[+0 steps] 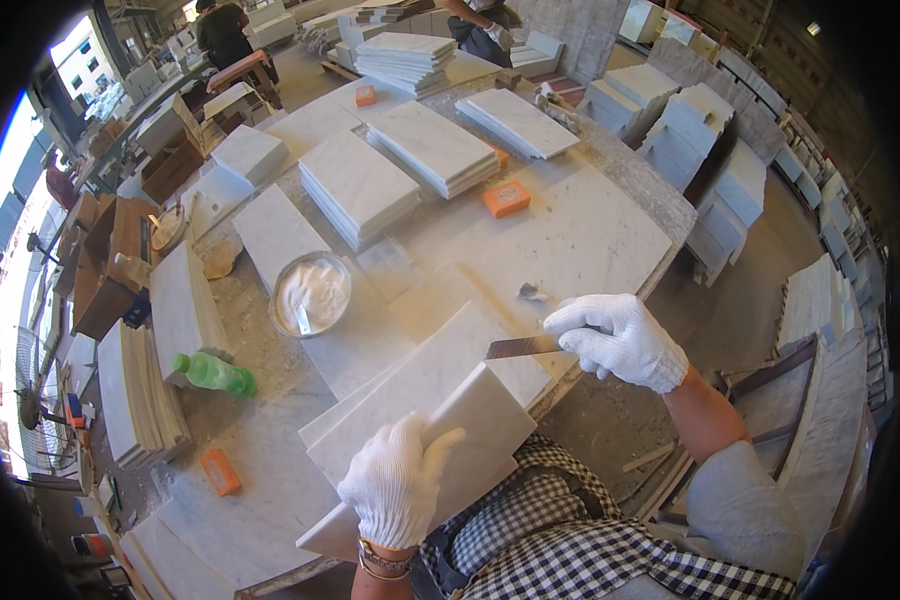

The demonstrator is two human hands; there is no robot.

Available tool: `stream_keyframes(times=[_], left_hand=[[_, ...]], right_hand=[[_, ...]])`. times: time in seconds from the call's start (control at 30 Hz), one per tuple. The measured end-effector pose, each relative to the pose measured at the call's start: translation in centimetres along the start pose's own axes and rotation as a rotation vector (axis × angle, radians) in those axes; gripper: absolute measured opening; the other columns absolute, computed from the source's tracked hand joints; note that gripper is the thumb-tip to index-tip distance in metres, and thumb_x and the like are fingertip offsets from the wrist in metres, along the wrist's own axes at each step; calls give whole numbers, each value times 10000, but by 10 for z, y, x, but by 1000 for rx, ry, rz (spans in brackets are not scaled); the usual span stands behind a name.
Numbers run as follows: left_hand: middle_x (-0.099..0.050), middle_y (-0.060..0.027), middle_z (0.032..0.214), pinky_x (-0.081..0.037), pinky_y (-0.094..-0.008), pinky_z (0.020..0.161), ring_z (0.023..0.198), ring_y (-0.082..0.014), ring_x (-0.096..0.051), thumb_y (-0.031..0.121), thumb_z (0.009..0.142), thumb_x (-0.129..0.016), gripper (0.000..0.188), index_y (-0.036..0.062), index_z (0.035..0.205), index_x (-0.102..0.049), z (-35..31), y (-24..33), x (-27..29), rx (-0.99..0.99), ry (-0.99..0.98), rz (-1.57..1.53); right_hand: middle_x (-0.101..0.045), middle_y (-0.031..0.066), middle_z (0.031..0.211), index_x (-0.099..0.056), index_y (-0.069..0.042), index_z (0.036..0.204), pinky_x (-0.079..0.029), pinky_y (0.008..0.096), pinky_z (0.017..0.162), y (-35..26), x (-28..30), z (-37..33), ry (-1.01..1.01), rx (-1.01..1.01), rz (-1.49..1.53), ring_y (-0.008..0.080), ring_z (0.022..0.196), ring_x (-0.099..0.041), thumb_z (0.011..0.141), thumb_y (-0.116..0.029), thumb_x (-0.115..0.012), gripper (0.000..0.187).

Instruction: The person picks up white rectangular panels from a workbench, scrapes edges with a metal tool, and smooths surfaces with an orange sponge. The person handles panels one at a time, turning them over and placing them back on the table.

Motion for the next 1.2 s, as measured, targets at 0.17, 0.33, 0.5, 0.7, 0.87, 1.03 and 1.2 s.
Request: stream_keyframes(times=[0.17,0.33,0.5,0.7,0.87,1.03,1.2], left_hand=[[-711,-82,811,-531,-383,636,712,-297,-687,430,760,-867,411,114,985,-730,1,0,0,-11,4,-14],[-716,-86,820,-532,-385,634,714,-299,-692,433,765,-863,410,117,991,-732,1,0,0,-9,-10,-1],[-713,-86,816,-531,-385,631,712,-300,-691,439,767,-860,412,119,994,-731,1,1,0,-9,-17,4],[-706,-85,806,-524,-385,622,709,-302,-688,450,770,-853,411,123,984,-728,1,1,-1,-20,-17,-1],[-707,-88,808,-525,-392,625,714,-309,-689,463,771,-848,419,123,984,-727,2,0,-3,-15,-22,-6],[-715,-90,819,-527,-401,631,725,-317,-695,467,778,-843,419,123,988,-728,1,-2,-5,-3,-40,-6],[-721,-91,824,-526,-408,626,729,-319,-699,470,788,-834,410,126,987,-731,3,-4,-5,-6,-25,-17]], right_hand=[[-740,65,913,-735,-19,1203,-527,244,568,3,1,0,11,-47,0,68,662,-623,978,-116,-682,251],[-733,56,891,-737,-24,1202,-528,245,563,2,-3,1,-27,-67,19,68,663,-625,980,-140,-684,257],[-728,53,879,-738,-29,1199,-525,245,549,0,-3,2,-19,-82,2,70,645,-618,977,-141,-682,255],[-730,60,884,-743,-33,1183,-533,248,530,1,-4,6,-26,-134,-10,77,628,-616,966,-189,-691,272],[-731,64,889,-743,-33,1179,-531,247,524,0,-4,12,-40,-145,-8,80,632,-622,952,-221,-696,298],[-728,66,881,-740,-24,1182,-526,244,518,0,-3,19,-55,-139,-42,85,643,-631,947,-214,-696,306],[-729,69,886,-738,-22,1197,-546,250,532,10,2,18,-11,-136,11,86,656,-642,957,-198,-693,301]])
Point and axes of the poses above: each hand's wrist, its own z-axis towards the middle knuckle, its own x-axis out of the back of the hand, y = z × x, the point moved 10 cm from there along z, towards the middle knuckle
